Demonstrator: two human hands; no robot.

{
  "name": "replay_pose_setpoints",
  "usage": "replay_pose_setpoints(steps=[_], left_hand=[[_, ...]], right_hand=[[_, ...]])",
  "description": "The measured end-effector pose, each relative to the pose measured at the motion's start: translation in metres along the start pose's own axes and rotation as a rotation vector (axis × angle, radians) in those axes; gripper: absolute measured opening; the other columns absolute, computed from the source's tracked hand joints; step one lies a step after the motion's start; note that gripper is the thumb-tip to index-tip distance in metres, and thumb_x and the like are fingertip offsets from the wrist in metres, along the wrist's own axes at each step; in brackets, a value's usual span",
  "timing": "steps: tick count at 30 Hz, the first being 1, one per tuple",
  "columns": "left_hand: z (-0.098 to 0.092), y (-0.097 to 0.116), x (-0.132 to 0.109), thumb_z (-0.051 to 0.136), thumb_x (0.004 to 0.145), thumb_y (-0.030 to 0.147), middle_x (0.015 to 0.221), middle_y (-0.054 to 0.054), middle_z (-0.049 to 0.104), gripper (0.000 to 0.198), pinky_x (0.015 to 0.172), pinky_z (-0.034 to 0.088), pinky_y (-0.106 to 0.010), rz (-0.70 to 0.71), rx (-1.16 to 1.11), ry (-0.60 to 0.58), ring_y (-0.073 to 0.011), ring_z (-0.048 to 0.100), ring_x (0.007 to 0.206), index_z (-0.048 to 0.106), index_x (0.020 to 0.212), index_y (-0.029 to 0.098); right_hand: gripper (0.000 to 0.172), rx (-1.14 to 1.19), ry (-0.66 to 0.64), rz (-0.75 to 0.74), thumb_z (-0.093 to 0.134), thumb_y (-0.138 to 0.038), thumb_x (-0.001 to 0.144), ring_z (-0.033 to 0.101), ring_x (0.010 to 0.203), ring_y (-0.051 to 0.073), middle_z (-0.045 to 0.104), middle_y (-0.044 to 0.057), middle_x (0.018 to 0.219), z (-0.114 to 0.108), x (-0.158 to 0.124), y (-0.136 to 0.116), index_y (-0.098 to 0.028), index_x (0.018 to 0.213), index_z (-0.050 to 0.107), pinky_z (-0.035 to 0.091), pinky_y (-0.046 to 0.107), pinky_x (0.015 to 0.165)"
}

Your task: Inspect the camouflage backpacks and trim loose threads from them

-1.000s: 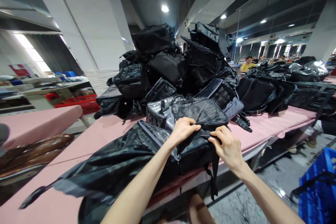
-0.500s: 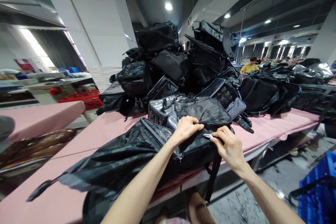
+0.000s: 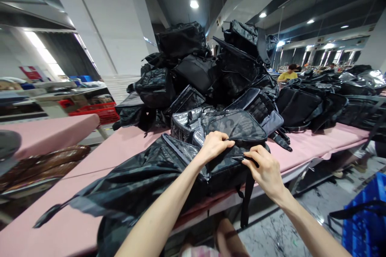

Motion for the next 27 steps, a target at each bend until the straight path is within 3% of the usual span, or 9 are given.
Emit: replay_pose_setpoints(steps=[6, 12, 20, 27], left_hand=[[0.0009, -0.0016, 0.0011, 0.054, 0.069, 0.038, 0.044, 0.005, 0.028, 0.034, 0.050, 0.017, -0.026, 0.011, 0.008, 0.007, -0.0093, 0.028, 0.048, 0.043, 0.044, 0.017], [0.0002, -0.0007, 0.0001, 0.054, 0.069, 0.038, 0.044, 0.005, 0.029, 0.033, 0.049, 0.017, -0.026, -0.005, -0.008, -0.005, -0.0093, 0.028, 0.048, 0.043, 0.045, 0.017], [0.0000, -0.0004, 0.0014, 0.054, 0.068, 0.039, 0.044, 0.005, 0.030, 0.034, 0.049, 0.017, -0.026, -0.001, -0.009, -0.002, -0.0096, 0.028, 0.048, 0.045, 0.045, 0.017], [0.0005, -0.0023, 0.0023, 0.054, 0.069, 0.039, 0.044, 0.005, 0.031, 0.033, 0.050, 0.017, -0.026, -0.009, -0.005, -0.001, -0.0096, 0.029, 0.048, 0.044, 0.046, 0.017]], right_hand=[[0.012, -0.017, 0.019, -0.069, 0.052, -0.023, 0.086, 0.055, 0.077, 0.017, 0.058, 0.006, 0.084, 0.0075, 0.0008, -0.0079, -0.018, 0.087, 0.062, 0.043, 0.028, 0.068], [0.012, 0.021, 0.017, 0.016, 0.051, -0.024, 0.086, 0.055, 0.075, 0.016, 0.057, 0.005, 0.084, 0.0043, -0.0028, 0.0001, -0.019, 0.087, 0.062, 0.042, 0.026, 0.064], [0.013, -0.025, 0.030, -0.048, 0.051, -0.024, 0.086, 0.054, 0.078, 0.017, 0.058, 0.007, 0.085, 0.0058, -0.0035, -0.0047, -0.018, 0.089, 0.062, 0.043, 0.029, 0.067], [0.011, -0.030, 0.021, -0.006, 0.053, -0.025, 0.086, 0.054, 0.078, 0.018, 0.057, 0.006, 0.086, 0.0101, -0.0017, -0.0055, -0.018, 0.089, 0.061, 0.043, 0.028, 0.067]])
Point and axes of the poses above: each hand's wrist, its own x-axis towards the middle knuckle, its own z-axis out of the palm, y = z × x, the point moved 1 cm from there along x, towards the middle knuckle
